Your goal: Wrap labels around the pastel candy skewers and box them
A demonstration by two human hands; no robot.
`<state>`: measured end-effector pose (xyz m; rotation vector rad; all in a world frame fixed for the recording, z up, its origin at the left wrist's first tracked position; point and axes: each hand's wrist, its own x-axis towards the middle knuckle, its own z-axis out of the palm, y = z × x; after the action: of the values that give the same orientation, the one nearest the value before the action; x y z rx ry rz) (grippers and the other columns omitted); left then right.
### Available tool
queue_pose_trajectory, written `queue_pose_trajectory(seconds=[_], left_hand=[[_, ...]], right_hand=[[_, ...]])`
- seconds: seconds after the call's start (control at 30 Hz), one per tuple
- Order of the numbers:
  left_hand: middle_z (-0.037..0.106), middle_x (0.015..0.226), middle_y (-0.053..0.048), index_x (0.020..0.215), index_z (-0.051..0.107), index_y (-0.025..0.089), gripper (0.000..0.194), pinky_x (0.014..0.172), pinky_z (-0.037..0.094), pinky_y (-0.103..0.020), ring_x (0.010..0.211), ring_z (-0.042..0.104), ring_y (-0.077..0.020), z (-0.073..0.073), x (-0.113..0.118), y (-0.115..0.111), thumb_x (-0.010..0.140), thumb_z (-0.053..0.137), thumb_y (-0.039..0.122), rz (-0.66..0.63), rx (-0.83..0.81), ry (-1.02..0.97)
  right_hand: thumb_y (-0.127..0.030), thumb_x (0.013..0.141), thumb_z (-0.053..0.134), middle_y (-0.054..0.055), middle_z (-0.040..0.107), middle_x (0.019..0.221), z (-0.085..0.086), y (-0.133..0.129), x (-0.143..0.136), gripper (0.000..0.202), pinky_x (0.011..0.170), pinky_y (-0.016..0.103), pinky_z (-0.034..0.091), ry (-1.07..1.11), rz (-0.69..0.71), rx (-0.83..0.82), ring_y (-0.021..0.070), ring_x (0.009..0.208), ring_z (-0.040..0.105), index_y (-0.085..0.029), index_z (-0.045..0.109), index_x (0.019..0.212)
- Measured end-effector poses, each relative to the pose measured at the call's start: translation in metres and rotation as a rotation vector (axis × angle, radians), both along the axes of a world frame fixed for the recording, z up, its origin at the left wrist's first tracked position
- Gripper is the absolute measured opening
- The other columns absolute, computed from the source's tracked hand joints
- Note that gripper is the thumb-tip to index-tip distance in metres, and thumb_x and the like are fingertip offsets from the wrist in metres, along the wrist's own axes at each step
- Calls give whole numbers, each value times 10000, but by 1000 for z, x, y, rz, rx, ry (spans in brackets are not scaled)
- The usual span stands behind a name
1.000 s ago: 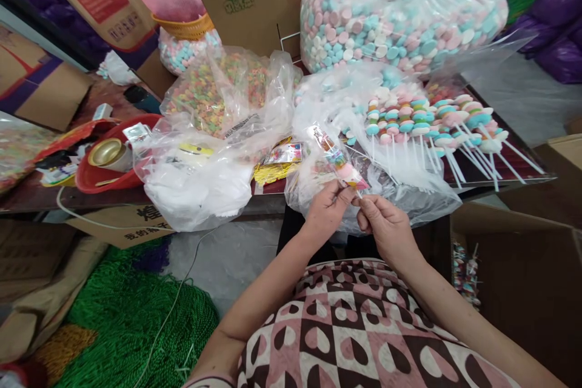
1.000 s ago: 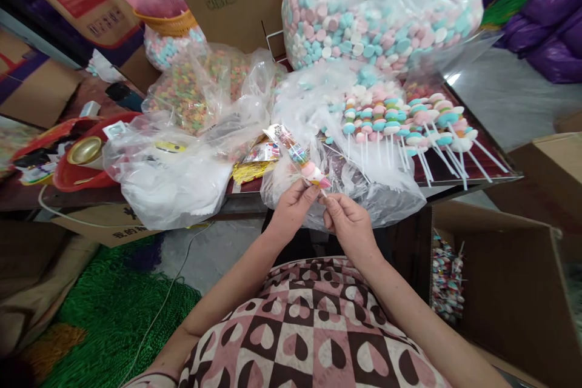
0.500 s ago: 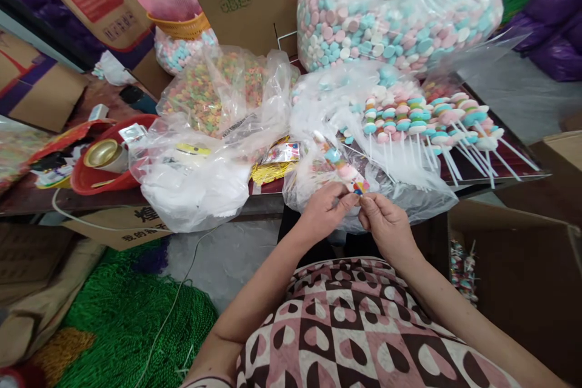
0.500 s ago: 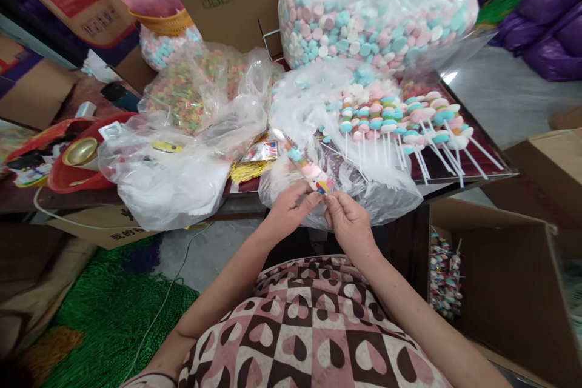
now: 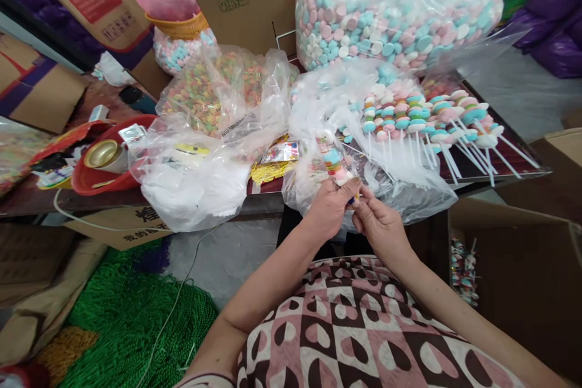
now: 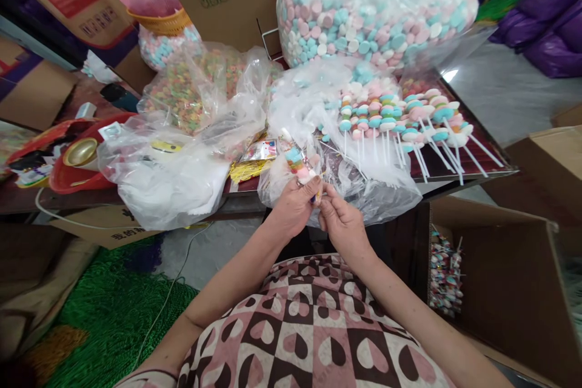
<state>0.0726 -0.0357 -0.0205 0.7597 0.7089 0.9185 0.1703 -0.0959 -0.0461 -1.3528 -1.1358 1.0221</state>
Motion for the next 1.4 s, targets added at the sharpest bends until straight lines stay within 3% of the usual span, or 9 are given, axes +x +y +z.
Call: queue_pose_trajectory(seconds=[0.23, 0.33, 0.4, 0.5, 0.67, 0.93, 1.0, 1.2, 1.4], left_hand=[[470, 509, 73, 1005, 643, 179, 522, 407, 396, -222, 453, 532, -119, -4, -7, -3, 664, 791, 546, -71, -72, -48], [455, 501, 65, 848, 638, 169, 385, 513, 464, -237, 515, 576, -120, -3, -16, 2, 721, 765, 509, -31, -53, -48], [425, 483, 65, 751, 610, 165, 328, 624, 498, -247, 569, 596, -118, 0, -23, 3, 769, 738, 467, -15, -19, -59], [358, 451, 87, 717, 573, 166, 320, 675, 528, -301, 462, 489, -93, 6, -26, -3, 807, 700, 446, -229, -30, -154], [297, 447, 110, 666, 444, 199, 462, 509, 484, -292, 357, 298, -62, 11, -19, -19, 731, 710, 571, -623, -108, -297], [635, 832, -41, 1044, 589, 191, 267, 821, 512, -385, 794, 630, -222, -1, -29, -5, 879, 552, 398, -108, 507, 783], [632, 834, -48, 1024, 592, 189, 252, 832, 506, -387, 805, 628, -225, -2, -33, -4, 885, 536, 392, -90, 538, 788], [233, 458, 119, 781, 508, 195, 438, 603, 515, -332, 395, 292, -76, -2, -44, -4, 824, 557, 627, -564, 95, -2], [535, 673, 4, 872, 524, 208, 198, 750, 505, -358, 670, 567, -176, -5, -49, 0, 922, 492, 397, -50, 521, 755]], right_hand=[[-603, 859, 601, -23, 517, 479, 2, 2, 2, 466, 449, 264, 369, 48, 157, -69, 118, 431, 430, -214, 591, 603], [-569, 814, 675, 14, 628, 547, 12, 8, 28, 417, 497, 281, 449, -44, 362, -116, 149, 488, 539, -208, 658, 607], [-530, 809, 701, 18, 661, 586, 22, 14, 47, 341, 533, 281, 474, -57, 282, -95, 152, 527, 561, -211, 722, 690], [-469, 793, 741, 20, 731, 764, 36, 23, 57, 284, 641, 290, 522, 144, 95, -63, 157, 649, 628, -235, 755, 953], [-513, 654, 814, 41, 756, 888, 48, 33, 22, 485, 762, 417, 582, 604, 387, -238, 274, 874, 714, -267, 710, 1058], [-363, 687, 820, 6, 734, 761, 35, 43, -13, 242, 775, 370, 585, 497, -97, -27, 231, 856, 713, -238, 655, 812], [-363, 678, 832, 2, 739, 755, 33, 44, -9, 245, 808, 374, 576, 487, -108, -6, 224, 850, 712, -240, 660, 801], [-428, 654, 849, 32, 760, 906, 43, 44, 13, 419, 608, 376, 580, 497, 262, -110, 256, 791, 720, -275, 696, 1012], [-306, 728, 813, -9, 730, 826, 35, 60, -16, 224, 766, 342, 574, 370, -46, 116, 177, 790, 698, -248, 689, 906]])
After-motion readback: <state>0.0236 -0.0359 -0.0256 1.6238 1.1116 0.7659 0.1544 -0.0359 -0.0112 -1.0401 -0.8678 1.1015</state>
